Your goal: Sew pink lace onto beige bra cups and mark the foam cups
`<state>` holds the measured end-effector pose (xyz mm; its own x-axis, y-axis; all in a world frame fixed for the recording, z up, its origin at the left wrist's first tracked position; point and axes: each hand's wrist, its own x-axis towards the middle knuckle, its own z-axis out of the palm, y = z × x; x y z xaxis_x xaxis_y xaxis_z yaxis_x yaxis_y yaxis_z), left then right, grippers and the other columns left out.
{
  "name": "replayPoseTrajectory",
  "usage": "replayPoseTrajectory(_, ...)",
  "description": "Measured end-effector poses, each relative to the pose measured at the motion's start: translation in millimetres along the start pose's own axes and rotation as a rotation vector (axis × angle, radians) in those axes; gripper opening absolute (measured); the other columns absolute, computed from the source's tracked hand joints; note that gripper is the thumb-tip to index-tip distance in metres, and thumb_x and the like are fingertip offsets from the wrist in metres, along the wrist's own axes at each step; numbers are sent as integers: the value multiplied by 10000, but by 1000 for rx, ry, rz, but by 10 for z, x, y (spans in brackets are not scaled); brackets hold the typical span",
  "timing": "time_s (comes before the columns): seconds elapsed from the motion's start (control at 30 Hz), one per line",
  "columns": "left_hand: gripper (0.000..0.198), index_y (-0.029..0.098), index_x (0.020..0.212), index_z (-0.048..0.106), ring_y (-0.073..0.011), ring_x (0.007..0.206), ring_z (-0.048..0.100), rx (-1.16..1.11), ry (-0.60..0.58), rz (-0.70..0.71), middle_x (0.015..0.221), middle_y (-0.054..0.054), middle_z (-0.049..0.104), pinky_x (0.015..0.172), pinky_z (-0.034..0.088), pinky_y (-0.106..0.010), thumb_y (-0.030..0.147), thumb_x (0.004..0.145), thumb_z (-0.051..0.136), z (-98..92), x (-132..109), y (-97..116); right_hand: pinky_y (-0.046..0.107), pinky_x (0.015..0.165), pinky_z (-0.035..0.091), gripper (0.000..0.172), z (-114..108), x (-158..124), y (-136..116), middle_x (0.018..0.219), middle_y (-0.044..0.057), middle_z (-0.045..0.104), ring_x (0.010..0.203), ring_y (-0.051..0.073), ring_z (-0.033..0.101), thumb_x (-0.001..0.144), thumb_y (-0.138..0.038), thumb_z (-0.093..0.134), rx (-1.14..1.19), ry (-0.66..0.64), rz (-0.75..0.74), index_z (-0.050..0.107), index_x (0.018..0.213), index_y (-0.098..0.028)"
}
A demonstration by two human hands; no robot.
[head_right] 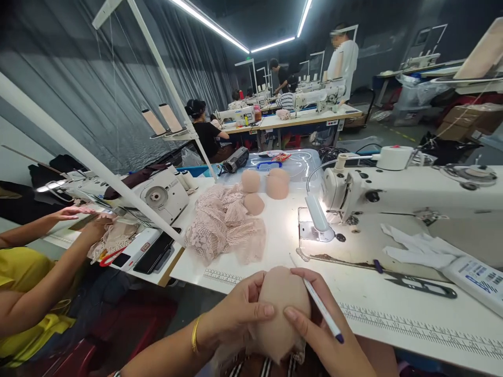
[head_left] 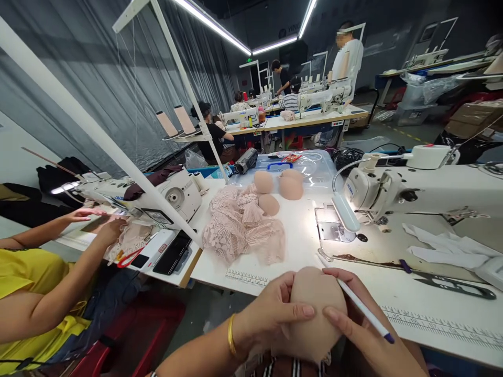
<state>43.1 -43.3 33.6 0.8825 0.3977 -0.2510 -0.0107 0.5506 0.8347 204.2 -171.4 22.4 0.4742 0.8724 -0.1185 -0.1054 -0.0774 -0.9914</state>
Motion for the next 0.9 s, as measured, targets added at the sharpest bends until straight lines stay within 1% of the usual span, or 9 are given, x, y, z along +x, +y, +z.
replayPoseTrajectory(0.07, 683, 153, 1312, 666, -297, 1135, 709, -196, 10, -24, 1240, -165, 724, 980, 516, -371, 430, 746, 930, 123, -55, -187, 449, 1100, 519, 502, -24, -111, -24, 1366, 51, 692, 1297, 336, 624, 901, -696, 663, -127, 124, -20, 631, 1288, -379)
replayPoseTrajectory(0.13, 722, 158, 1392, 629, -321, 1229, 679, -315, -29, -66, 1331, -191, 690, 1039, 498, -384, 410, 778, 912, 200, -105, -342, 473, 1203, 427, 470, -48, -184, -2, 1424, 46, 675, 1389, 330, 566, 960, -682, 584, -124, 152, -20, 624, 1315, -377)
replayPoseTrajectory(0.23, 802, 202, 1472, 564, -342, 1289, 653, -384, -79, -150, 1394, -189, 661, 1056, 498, -408, 409, 781, 915, 260, -156, -518, 515, 1221, 396, 442, -77, -234, 85, 1445, 67, 670, 1389, 328, 571, 1015, -625, 516, -31, 10, -26, 600, 1354, -354)
replayPoseTrajectory(0.37, 821, 221, 1447, 566, -335, 1245, 682, -428, -59, -171, 1314, -167, 706, 1080, 483, -444, 461, 752, 932, 294, -185, -655, 532, 1199, 413, 443, -114, -257, 208, 1371, 83, 710, 1345, 334, 602, 1038, -633, 461, 36, -215, -53, 651, 1314, -344)
replayPoseTrajectory(0.5, 667, 224, 1379, 629, -313, 1261, 664, -397, 24, -133, 1304, -137, 714, 1086, 478, -425, 568, 843, 825, 310, -211, -678, 525, 1125, 489, 429, -103, -301, 307, 1428, 77, 694, 1356, 324, 608, 1039, -632, 447, 243, -48, 25, 611, 1340, -374)
replayPoseTrajectory(0.6, 658, 253, 1351, 665, -315, 1266, 657, -377, 3, -170, 1312, -118, 715, 1083, 477, -420, 618, 825, 816, 318, -231, -660, 511, 1177, 438, 397, -60, -335, 352, 1425, 89, 697, 1391, 314, 580, 1032, -595, 495, 238, 12, 33, 619, 1318, -350)
replayPoseTrajectory(0.67, 723, 254, 1359, 664, -314, 1239, 670, -380, -30, -211, 1295, -120, 721, 1055, 486, -403, 567, 751, 898, 317, -235, -641, 516, 1191, 418, 383, -34, -345, 360, 1395, 94, 713, 1399, 312, 575, 1034, -588, 497, 249, 57, 28, 613, 1303, -342)
replayPoseTrajectory(0.73, 723, 210, 1346, 671, -304, 1200, 685, -385, -25, -215, 1266, -138, 727, 1020, 494, -372, 466, 726, 941, 313, -229, -618, 514, 1116, 492, 373, -20, -343, 357, 1361, 97, 728, 1363, 316, 607, 1038, -593, 482, 296, 107, 31, 590, 1299, -348)
replayPoseTrajectory(0.9, 621, 208, 1391, 633, -256, 1218, 657, -475, 38, -96, 1351, -130, 680, 1038, 481, -336, 376, 837, 860, 315, -191, -608, 457, 960, 595, 318, -6, -332, 337, 1269, 86, 757, 1157, 305, 718, 1031, -576, 523, 326, 150, 4, 616, 1228, -344)
